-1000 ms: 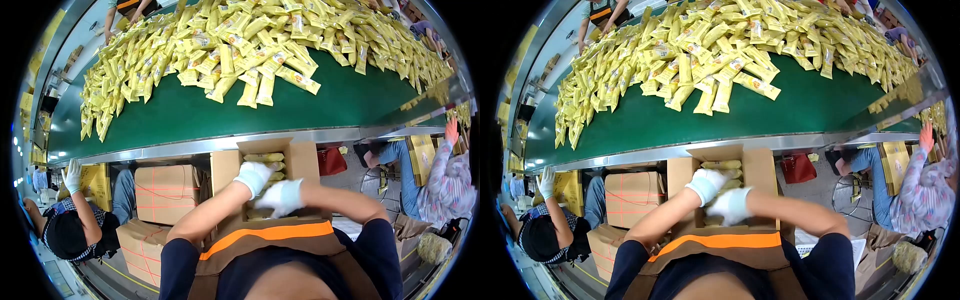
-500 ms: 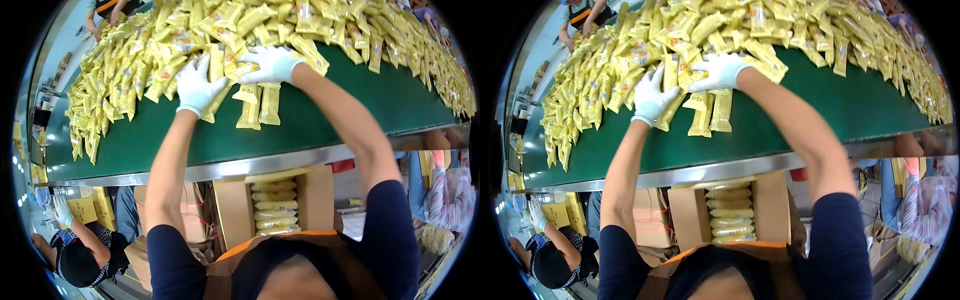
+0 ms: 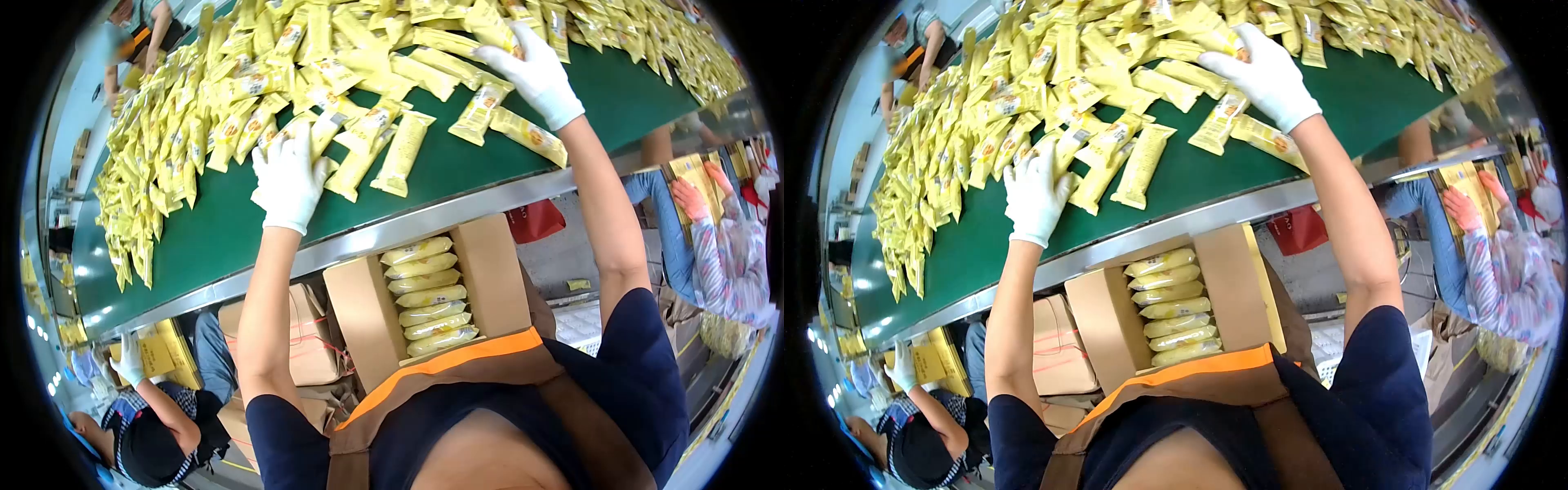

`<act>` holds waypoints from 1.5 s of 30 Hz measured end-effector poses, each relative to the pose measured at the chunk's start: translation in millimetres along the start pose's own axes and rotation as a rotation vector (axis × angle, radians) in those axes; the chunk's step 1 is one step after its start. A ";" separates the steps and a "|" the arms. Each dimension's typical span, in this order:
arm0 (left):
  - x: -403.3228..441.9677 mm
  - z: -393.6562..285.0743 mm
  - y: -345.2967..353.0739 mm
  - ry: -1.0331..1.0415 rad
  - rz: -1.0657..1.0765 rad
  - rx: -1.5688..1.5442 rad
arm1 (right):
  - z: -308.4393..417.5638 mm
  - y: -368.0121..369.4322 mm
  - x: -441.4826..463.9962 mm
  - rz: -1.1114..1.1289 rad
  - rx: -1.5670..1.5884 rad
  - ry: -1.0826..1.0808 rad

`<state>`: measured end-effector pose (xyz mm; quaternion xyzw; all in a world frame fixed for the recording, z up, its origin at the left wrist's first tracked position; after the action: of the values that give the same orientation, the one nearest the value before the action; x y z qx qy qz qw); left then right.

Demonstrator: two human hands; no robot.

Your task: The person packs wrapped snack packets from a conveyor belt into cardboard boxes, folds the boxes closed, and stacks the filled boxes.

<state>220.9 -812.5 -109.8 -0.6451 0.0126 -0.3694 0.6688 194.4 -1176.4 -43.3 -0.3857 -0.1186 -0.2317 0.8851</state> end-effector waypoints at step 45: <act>-28.1 -37.9 -11.5 -0.131 0.206 -0.193 | -28.4 3.2 -88.9 0.607 -0.424 -0.484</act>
<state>176.3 -829.3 -119.0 -0.7245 0.0704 -0.2530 0.6373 120.0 -1167.0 -99.1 -0.6193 -0.1537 0.1163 0.7611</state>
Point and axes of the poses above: each hand's wrist, its own x-axis towards the middle knuckle, its own y-axis out of the palm, z = x × y, the point moved 5 cm from there along x, towards the middle knuckle, and after that the axes turned 8 degrees about -z, right-handed, at the moved point
